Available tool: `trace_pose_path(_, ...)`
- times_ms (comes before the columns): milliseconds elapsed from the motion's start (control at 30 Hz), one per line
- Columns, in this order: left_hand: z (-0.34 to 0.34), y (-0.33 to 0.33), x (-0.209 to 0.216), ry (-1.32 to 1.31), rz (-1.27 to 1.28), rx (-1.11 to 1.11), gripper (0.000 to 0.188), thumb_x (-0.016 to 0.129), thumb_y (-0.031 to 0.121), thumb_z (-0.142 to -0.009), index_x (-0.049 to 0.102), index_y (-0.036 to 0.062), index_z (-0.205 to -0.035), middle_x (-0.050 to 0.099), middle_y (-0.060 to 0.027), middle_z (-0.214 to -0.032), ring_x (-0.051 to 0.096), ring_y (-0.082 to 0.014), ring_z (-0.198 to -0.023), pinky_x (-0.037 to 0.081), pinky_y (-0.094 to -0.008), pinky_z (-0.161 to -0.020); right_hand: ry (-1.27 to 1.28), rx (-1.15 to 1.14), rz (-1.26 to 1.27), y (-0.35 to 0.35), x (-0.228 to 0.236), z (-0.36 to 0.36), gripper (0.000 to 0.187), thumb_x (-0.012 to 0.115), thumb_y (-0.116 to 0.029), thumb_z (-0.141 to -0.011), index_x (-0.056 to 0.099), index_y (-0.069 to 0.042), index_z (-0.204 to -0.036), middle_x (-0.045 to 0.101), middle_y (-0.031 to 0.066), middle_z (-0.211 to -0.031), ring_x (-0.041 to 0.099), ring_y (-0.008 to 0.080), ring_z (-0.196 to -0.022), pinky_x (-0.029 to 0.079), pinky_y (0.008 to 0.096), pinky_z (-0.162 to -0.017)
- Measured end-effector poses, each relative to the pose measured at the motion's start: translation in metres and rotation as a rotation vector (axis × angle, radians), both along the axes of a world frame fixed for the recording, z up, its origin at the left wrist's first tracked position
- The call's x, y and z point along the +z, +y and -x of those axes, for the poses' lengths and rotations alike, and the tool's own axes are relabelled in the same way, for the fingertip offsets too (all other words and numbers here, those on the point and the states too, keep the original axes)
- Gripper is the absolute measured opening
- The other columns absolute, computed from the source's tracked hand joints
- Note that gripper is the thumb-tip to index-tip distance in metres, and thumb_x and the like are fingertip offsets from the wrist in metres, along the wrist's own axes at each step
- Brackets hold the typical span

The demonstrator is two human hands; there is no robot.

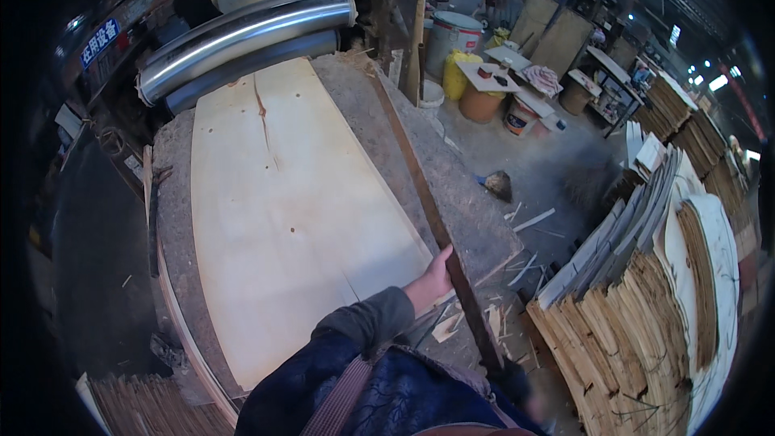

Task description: The person takes large thin sheets of wood from a stack and feeds them one by one into a heavy-duty industrial roller machine, using a wooden pole to press down and guide the sheets as they enter the machine.

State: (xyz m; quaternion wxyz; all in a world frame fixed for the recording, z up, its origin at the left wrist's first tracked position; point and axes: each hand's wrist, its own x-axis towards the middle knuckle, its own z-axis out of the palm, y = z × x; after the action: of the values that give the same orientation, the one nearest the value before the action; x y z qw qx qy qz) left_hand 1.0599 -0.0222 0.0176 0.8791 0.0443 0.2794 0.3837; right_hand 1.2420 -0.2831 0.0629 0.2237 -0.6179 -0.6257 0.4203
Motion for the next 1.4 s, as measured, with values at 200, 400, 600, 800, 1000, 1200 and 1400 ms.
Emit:
trace_pose_path(200,0.029,-0.026,0.037,0.051,-0.108,-0.007,0.039,0.057,0.046,-0.079,0.053,0.0121,-0.098,0.058,-0.0018,-0.09,0.054,-0.0192,-0.085,0.042,-0.0357,-0.078,-0.16,0.077,-0.245,0.009,-0.016,0.011,0.029,0.059,-0.011,-0.075,0.056,-0.008,-0.104,0.064,0.0054,-0.091,0.062,0.0183,-0.073,0.05,0.0313,-0.065)
trace_pose_path(400,0.086,-0.013,0.137,0.062,-0.633,0.234,0.034,0.052,0.034,-0.086,0.045,0.0114,-0.111,0.054,0.0007,-0.101,0.052,-0.0112,-0.093,0.041,-0.0294,-0.082,-0.081,0.222,-0.473,0.087,-0.022,0.042,0.024,0.058,-0.011,-0.076,0.058,-0.01,-0.1,0.065,0.0045,-0.088,0.062,0.0196,-0.071,0.049,0.0324,-0.064)
trace_pose_path(600,0.195,0.02,0.182,0.49,-0.94,0.511,0.051,0.039,0.038,-0.091,0.028,0.0084,-0.131,0.048,-0.0055,-0.118,0.045,-0.0147,-0.109,0.034,-0.033,-0.094,0.207,0.545,-0.584,0.182,0.038,0.135,0.016,0.054,-0.011,-0.079,0.059,-0.009,-0.095,0.065,0.0041,-0.081,0.061,0.0221,-0.068,0.05,0.0333,-0.061)
trace_pose_path(800,0.325,-0.041,0.056,1.648,-0.586,0.776,0.052,0.049,0.033,-0.087,0.038,0.0032,-0.127,0.054,-0.0173,-0.108,0.052,-0.0256,-0.1,0.04,-0.0346,-0.087,1.037,0.442,0.293,0.23,0.09,0.218,0.028,0.056,-0.011,-0.082,0.045,0.0,-0.105,0.06,0.02,-0.085,0.06,0.0265,-0.066,0.051,0.038,-0.056)
trace_pose_path(1000,0.373,-0.124,-0.046,2.416,-0.195,0.713,0.046,0.056,0.023,-0.079,0.043,0.003,-0.118,0.042,-0.0189,-0.121,0.035,-0.0333,-0.117,0.027,-0.046,-0.096,0.845,0.38,0.24,0.276,0.122,0.193,0.031,0.059,-0.008,-0.079,0.046,0.0,-0.107,0.06,0.0191,-0.083,0.059,0.0251,-0.06,0.052,0.0383,-0.054)
trace_pose_path(1200,0.356,-0.117,-0.038,2.651,-0.157,0.68,0.048,0.056,0.024,-0.078,0.042,0.0011,-0.118,0.036,-0.0203,-0.126,0.029,-0.0347,-0.121,0.021,-0.0488,-0.099,0.837,0.401,0.256,0.292,0.124,0.188,0.025,0.055,-0.01,-0.081,0.049,0.001,-0.102,0.06,0.0204,-0.081,0.06,0.0283,-0.064,0.052,0.0412,-0.055)
trace_pose_path(1400,0.35,-0.115,-0.028,2.684,-0.068,0.561,0.049,0.052,0.026,-0.08,0.041,0.0005,-0.12,0.035,-0.0223,-0.127,0.027,-0.0369,-0.121,0.019,-0.0511,-0.099,0.903,0.449,0.28,0.323,0.083,0.22,0.035,0.061,-0.015,-0.079,0.046,0.003,-0.106,0.061,0.02,-0.082,0.06,0.0272,-0.062,0.052,0.0393,-0.055)
